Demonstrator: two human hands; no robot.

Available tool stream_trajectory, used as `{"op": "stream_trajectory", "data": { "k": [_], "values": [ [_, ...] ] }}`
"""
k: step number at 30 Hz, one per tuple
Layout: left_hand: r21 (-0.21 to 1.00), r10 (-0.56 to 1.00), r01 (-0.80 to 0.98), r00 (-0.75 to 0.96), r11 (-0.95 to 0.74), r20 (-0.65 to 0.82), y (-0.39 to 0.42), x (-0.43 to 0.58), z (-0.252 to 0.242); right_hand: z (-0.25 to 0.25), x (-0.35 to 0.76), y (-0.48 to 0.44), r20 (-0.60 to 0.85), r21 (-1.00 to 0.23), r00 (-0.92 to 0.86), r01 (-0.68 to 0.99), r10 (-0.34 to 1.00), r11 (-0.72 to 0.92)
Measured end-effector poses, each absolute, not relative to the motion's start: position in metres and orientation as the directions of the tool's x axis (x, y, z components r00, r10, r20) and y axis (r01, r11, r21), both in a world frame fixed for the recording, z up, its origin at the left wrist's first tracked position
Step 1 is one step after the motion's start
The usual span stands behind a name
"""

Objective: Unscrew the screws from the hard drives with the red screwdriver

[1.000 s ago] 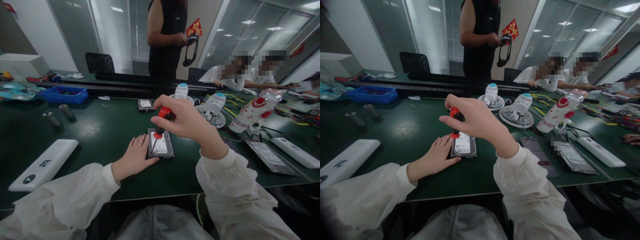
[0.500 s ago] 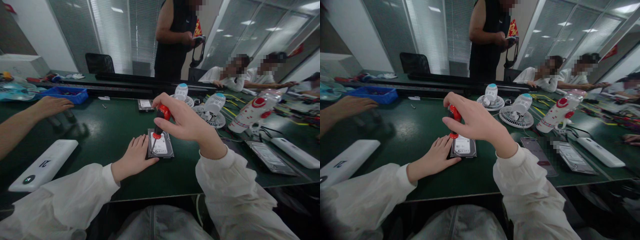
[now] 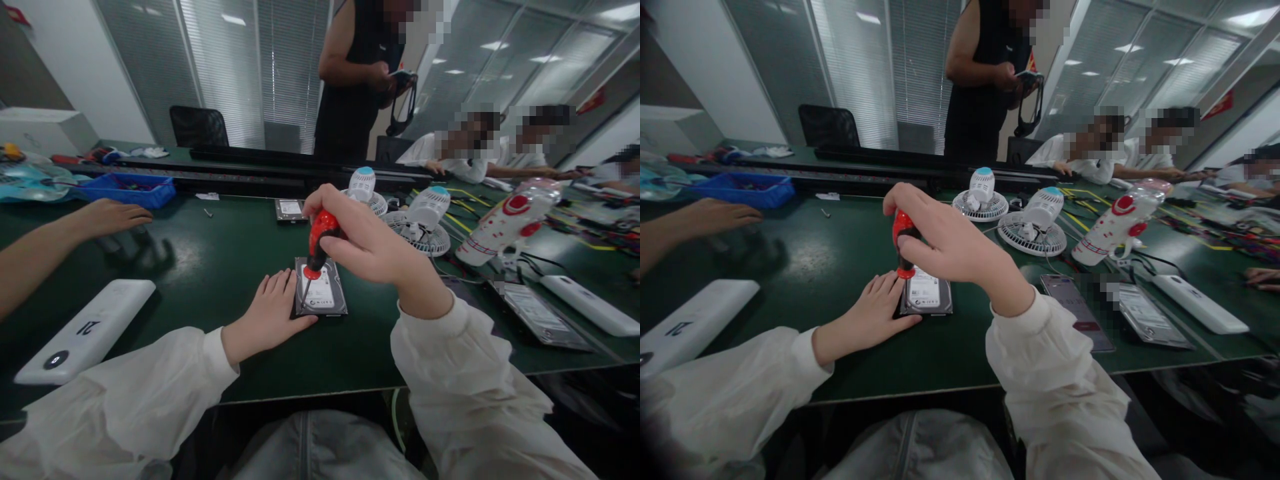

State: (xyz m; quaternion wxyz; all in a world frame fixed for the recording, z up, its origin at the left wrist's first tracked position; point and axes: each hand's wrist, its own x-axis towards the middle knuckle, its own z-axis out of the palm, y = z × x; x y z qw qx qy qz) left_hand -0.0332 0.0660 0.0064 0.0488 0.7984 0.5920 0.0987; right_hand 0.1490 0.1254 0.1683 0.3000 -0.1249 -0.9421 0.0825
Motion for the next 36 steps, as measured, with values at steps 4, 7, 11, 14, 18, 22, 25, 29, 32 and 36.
{"op": "stream_trajectory", "data": {
  "k": [4, 7, 11, 14, 18, 22, 25, 29, 32, 36],
  "values": [
    [0.189, 0.951, 0.933, 0.286, -0.305, 0.120, 0.0663, -0.0343, 0.0037, 0.1669, 0.1475, 0.1261, 0.568, -0.210, -0.757, 0.247, 0.323, 0.946],
    [0.195, 0.948, 0.931, 0.286, -0.310, 0.140, 0.0665, -0.0351, 0.0023, 0.1672, 0.1473, 0.1253, 0.555, -0.162, -0.740, 0.353, 0.380, 0.922],
    [0.206, 0.948, 0.928, 0.288, -0.311, 0.137, 0.0667, -0.0356, 0.0012, 0.1677, 0.1494, 0.1252, 0.548, -0.162, -0.754, 0.329, 0.362, 0.930],
    [0.200, 0.948, 0.929, 0.287, -0.310, 0.138, 0.0663, -0.0350, 0.0019, 0.1664, 0.1497, 0.1269, 0.547, -0.193, -0.774, 0.255, 0.320, 0.947],
    [0.184, 0.953, 0.937, 0.278, -0.296, 0.122, 0.0653, -0.0329, 0.0048, 0.1653, 0.1476, 0.1280, 0.586, -0.162, -0.736, 0.304, 0.339, 0.939],
    [0.186, 0.954, 0.939, 0.269, -0.290, 0.128, 0.0652, -0.0320, 0.0058, 0.1668, 0.1475, 0.1265, 0.556, -0.131, -0.739, 0.373, 0.379, 0.919],
    [0.185, 0.954, 0.938, 0.272, -0.292, 0.125, 0.0658, -0.0327, 0.0050, 0.1681, 0.1485, 0.1262, 0.535, -0.175, -0.774, 0.291, 0.339, 0.941],
    [0.192, 0.953, 0.935, 0.280, -0.298, 0.118, 0.0662, -0.0332, 0.0044, 0.1689, 0.1488, 0.1258, 0.549, -0.213, -0.772, 0.240, 0.320, 0.947],
    [0.194, 0.952, 0.934, 0.280, -0.300, 0.125, 0.0660, -0.0331, 0.0046, 0.1692, 0.1490, 0.1247, 0.551, -0.160, -0.738, 0.364, 0.389, 0.917],
    [0.199, 0.952, 0.932, 0.284, -0.302, 0.115, 0.0665, -0.0337, 0.0040, 0.1689, 0.1502, 0.1257, 0.543, -0.154, -0.756, 0.338, 0.366, 0.928]
  ]
}}
